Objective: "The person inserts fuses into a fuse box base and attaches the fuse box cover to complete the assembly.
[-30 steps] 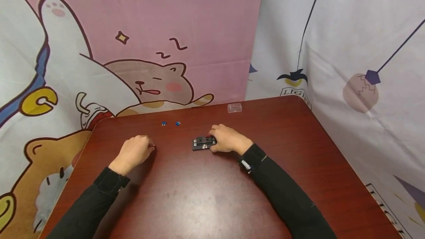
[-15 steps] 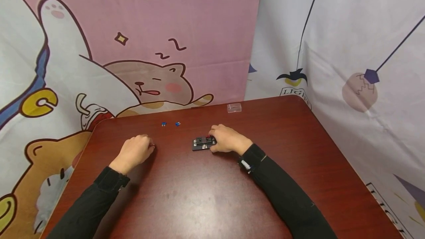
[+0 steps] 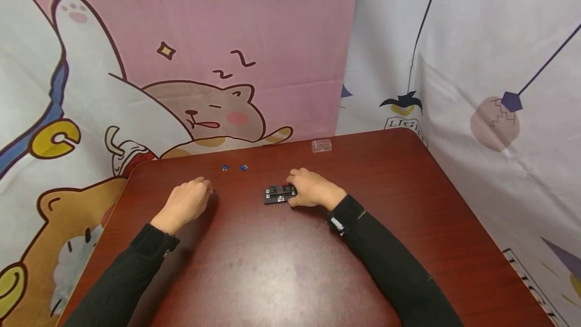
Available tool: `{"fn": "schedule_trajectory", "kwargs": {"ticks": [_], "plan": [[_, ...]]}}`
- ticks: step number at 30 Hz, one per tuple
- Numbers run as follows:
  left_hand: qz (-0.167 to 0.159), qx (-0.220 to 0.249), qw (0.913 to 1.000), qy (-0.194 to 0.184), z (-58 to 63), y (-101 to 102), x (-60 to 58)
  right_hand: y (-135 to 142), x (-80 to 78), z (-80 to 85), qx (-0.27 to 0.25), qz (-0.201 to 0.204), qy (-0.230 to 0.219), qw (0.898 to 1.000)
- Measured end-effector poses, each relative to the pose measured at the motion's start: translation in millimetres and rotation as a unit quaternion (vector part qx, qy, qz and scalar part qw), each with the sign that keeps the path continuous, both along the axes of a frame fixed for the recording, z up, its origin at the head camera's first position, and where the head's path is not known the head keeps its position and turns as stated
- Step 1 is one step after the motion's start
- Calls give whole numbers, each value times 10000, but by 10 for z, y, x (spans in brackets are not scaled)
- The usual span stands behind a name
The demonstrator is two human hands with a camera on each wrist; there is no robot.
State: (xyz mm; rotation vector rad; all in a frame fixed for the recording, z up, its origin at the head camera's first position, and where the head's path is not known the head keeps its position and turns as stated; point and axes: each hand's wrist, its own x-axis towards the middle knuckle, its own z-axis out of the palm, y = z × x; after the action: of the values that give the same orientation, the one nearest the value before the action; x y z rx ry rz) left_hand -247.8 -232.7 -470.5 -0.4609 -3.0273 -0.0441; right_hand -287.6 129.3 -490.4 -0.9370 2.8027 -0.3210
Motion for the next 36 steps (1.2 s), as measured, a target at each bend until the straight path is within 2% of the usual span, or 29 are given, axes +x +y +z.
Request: {"fn": "schedule_trajectory", "kwargs": {"ticks": [8, 16, 25, 30, 36], "plan": [[-285, 128, 9989, 347, 25, 161, -35, 0, 6, -7, -3, -6, 74, 10000], [-560, 163, 9972, 471, 195, 488, -53, 2, 7, -10, 12, -17, 43, 10000], [-1213, 123, 9905, 629, 314, 885, -92, -1, 7, 10, 30, 43, 61, 10000], [-1325, -48, 9896, 561, 339, 1100, -101, -2, 2, 1, -39, 97, 124, 9999], [-1493, -262, 9870, 527, 299, 1275, -130, -14, 4, -2, -100, 88, 186, 9997]]}}
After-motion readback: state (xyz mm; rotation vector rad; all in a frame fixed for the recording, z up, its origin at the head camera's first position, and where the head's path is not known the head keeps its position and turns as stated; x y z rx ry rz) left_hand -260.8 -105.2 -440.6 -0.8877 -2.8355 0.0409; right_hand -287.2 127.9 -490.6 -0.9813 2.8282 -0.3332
